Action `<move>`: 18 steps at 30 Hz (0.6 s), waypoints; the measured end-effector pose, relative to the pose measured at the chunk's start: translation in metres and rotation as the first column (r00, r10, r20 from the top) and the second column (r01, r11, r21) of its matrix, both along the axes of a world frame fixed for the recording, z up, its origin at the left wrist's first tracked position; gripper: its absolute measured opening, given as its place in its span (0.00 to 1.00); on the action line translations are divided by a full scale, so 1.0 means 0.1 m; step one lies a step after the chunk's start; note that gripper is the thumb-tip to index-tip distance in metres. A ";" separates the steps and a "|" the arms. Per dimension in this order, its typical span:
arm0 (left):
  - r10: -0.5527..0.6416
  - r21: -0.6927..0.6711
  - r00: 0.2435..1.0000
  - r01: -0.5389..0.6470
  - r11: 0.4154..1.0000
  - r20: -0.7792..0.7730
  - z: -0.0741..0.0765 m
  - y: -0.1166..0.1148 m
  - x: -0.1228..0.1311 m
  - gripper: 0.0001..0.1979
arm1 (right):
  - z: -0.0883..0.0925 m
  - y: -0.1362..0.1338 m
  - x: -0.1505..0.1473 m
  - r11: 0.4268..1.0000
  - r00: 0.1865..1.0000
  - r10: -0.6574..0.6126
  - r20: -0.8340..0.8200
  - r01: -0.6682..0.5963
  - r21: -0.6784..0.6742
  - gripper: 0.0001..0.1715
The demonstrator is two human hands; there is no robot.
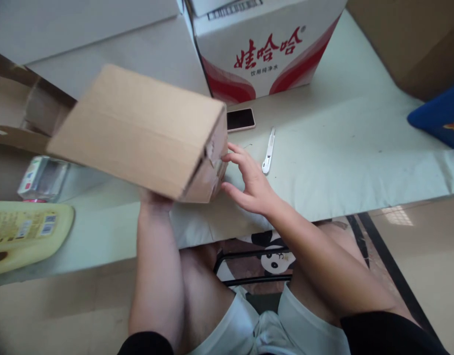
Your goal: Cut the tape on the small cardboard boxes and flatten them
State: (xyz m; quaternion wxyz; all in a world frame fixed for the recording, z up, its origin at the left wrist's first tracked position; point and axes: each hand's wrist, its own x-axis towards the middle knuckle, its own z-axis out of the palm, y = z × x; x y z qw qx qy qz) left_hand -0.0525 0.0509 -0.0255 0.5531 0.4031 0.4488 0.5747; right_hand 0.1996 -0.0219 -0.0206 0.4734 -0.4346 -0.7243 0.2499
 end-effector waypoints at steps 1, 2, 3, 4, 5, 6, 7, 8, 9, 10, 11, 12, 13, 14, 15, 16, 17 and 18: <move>0.019 -0.018 1.000 -0.019 1.000 0.010 0.02 -0.01 0.05 0.24 | 0.02 -0.01 0.01 1.000 1.000 -0.013 -0.001 0.013 0.009 0.31; 0.040 -0.041 0.999 -0.038 0.998 0.029 0.04 -0.01 0.08 0.23 | 0.03 -0.02 0.02 1.000 1.000 -0.018 0.001 0.018 0.022 0.32; 0.047 -0.071 0.998 -0.044 0.997 0.042 0.05 -0.02 0.12 0.23 | 0.05 -0.03 0.04 0.999 1.000 -0.020 0.004 0.019 0.038 0.33; 0.025 -0.097 0.999 -0.022 0.995 0.030 0.05 -0.02 0.15 0.26 | 0.06 -0.04 0.05 0.999 1.000 -0.022 0.005 0.022 0.050 0.34; -0.021 -0.125 1.000 0.023 0.992 0.021 0.04 -0.03 0.17 0.30 | 0.07 -0.05 0.06 0.998 1.000 -0.026 0.001 0.026 0.059 0.35; -0.084 -0.146 0.996 0.086 0.986 0.018 0.03 -0.05 0.20 0.34 | 0.08 -0.06 0.07 0.998 1.000 -0.029 -0.009 0.029 0.063 0.36; -0.151 -0.154 0.988 0.152 0.976 0.015 0.03 -0.07 0.21 0.38 | 0.08 -0.07 0.07 0.998 0.999 -0.030 -0.022 0.031 0.057 0.36; -0.216 -0.157 0.976 0.214 0.964 0.003 0.02 -0.09 0.23 0.41 | 0.09 -0.07 0.08 0.998 0.998 -0.034 -0.045 0.036 0.044 0.36; -0.275 -0.175 0.961 0.268 0.947 -0.018 0.02 -0.12 0.23 0.42 | 0.09 -0.07 0.08 0.999 0.995 -0.041 -0.086 0.044 0.029 0.35; -0.335 -0.225 0.941 0.318 0.921 -0.040 0.02 -0.15 0.23 0.42 | 0.08 -0.07 0.09 0.998 0.987 -0.054 -0.148 0.057 0.013 0.33; -0.405 -0.303 0.913 0.372 0.877 -0.054 0.03 -0.18 0.22 0.41 | 0.08 -0.06 0.11 0.997 0.972 -0.072 -0.225 0.073 -0.006 0.32; -0.483 -0.392 0.874 0.427 0.815 -0.052 0.04 -0.21 0.21 0.41 | 0.07 -0.05 0.13 0.996 0.948 -0.094 -0.303 0.088 -0.035 0.30; -0.562 -0.472 0.827 0.483 0.738 -0.032 0.05 -0.24 0.19 0.42 | 0.06 -0.04 0.16 0.993 0.920 -0.118 -0.373 0.099 -0.070 0.29; -0.630 -0.530 0.777 0.533 0.659 -0.001 0.06 -0.26 0.18 0.42 | 0.05 -0.02 0.19 0.988 0.893 -0.142 -0.427 0.106 -0.108 0.29; -0.686 -0.567 0.727 0.576 0.590 0.026 0.07 -0.28 0.17 0.43 | 0.04 -0.01 0.22 0.983 0.873 -0.162 -0.461 0.104 -0.148 0.28; -0.729 -0.589 0.683 0.603 0.538 0.033 0.08 -0.28 0.17 0.43 | 0.04 -0.01 0.25 0.979 0.861 -0.172 -0.479 0.096 -0.179 0.28; -0.750 -0.608 0.661 0.593 0.528 -0.006 0.09 -0.27 0.17 0.43 | 0.04 0.00 0.27 0.976 0.857 -0.173 -0.485 0.084 -0.199 0.28; -0.744 -0.622 0.663 0.547 0.560 -0.087 0.09 -0.25 0.18 0.41 | 0.04 0.00 0.28 0.975 0.861 -0.166 -0.480 0.069 -0.212 0.27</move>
